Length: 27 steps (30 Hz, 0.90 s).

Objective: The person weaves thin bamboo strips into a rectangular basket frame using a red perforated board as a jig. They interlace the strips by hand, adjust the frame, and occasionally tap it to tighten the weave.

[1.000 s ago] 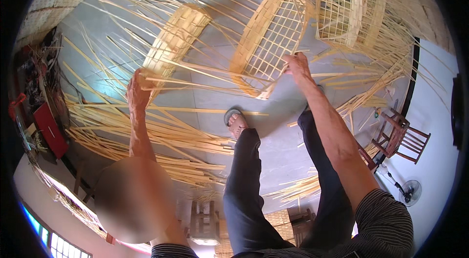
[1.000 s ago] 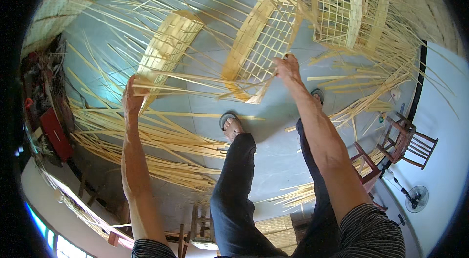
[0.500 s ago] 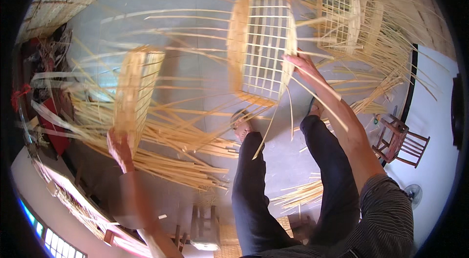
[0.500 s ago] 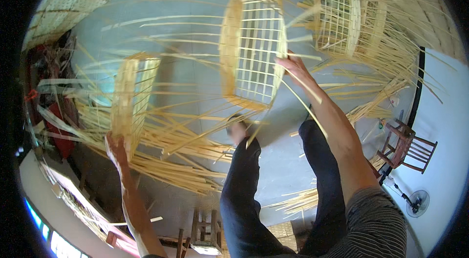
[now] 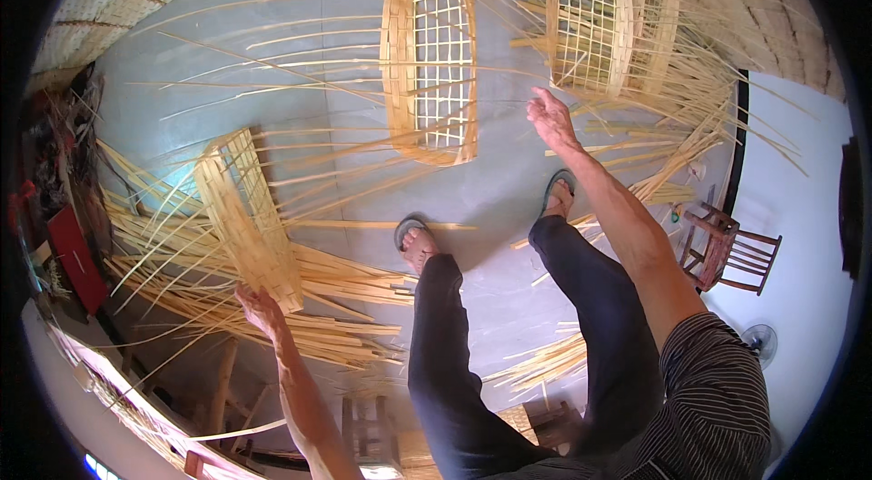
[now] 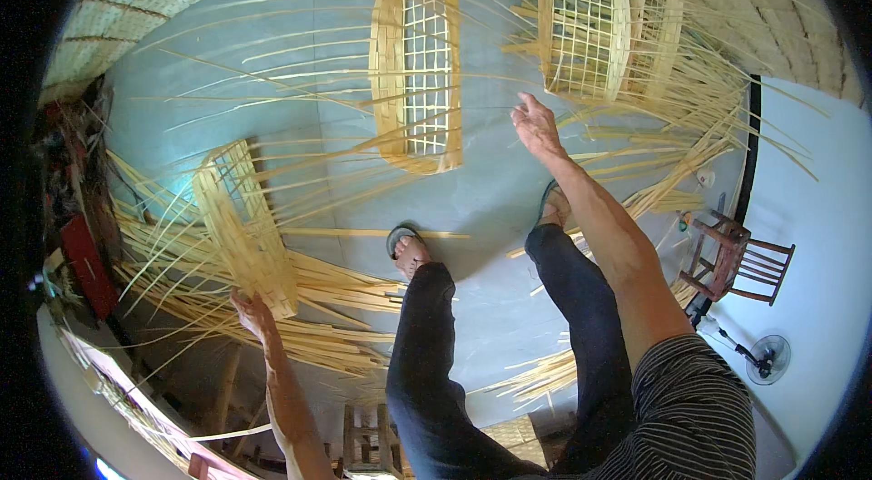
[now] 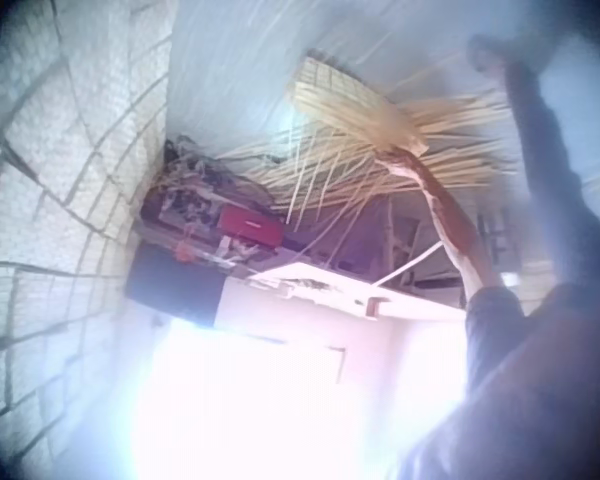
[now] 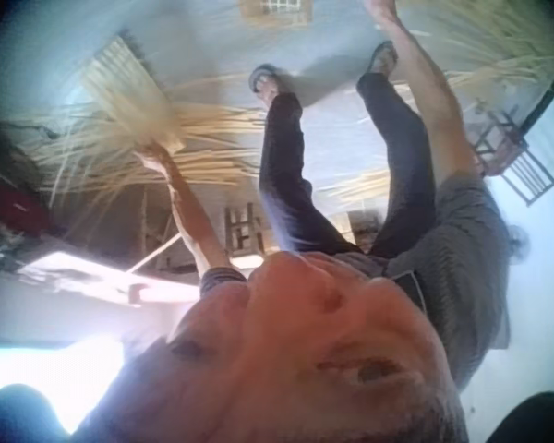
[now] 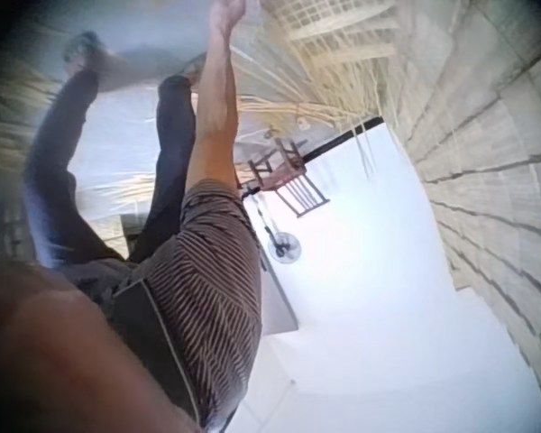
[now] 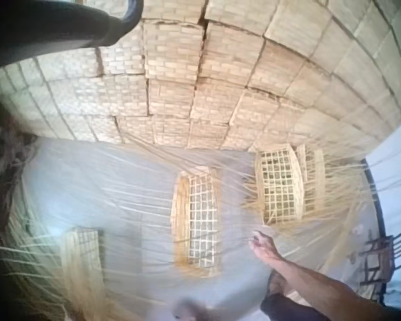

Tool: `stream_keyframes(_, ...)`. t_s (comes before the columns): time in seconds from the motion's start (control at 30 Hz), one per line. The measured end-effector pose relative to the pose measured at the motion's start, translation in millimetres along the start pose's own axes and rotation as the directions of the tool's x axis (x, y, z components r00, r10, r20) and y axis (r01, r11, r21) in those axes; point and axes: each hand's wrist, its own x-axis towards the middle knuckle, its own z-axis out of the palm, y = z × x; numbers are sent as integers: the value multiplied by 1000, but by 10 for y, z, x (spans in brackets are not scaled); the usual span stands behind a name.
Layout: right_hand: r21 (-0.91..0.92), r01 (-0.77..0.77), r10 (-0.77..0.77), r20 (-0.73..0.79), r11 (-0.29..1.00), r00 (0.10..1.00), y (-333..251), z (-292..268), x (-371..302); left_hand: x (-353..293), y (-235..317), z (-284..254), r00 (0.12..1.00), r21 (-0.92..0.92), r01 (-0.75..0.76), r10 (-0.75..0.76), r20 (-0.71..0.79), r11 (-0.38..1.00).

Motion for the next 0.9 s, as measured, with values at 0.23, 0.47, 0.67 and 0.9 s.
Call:
stream_keyframes(0.23, -521, 332, -341, 82, 786, 937, -1006, 179, 285, -687, 534, -166, 986, 484, -138, 168, -20, 864)
stream_keyframes(0.47, -614, 198, -183, 88, 764, 979, -1768, 669, 867, -1093, 1048, 837, 680, -509, 558, -10, 733, 655)
stream_keyframes(0.67, -750, 222, -304, 29, 623, 952, -1602, 585, 1938, -925, 1846, 2165, 297, -303, 938, 62, 953, 166)
stream_keyframes(0.9, -777, 380, -385, 192, 502, 903, -2028, -72, 1904, -932, 2134, 2663, 180, -197, 980, 322, 929, 22)
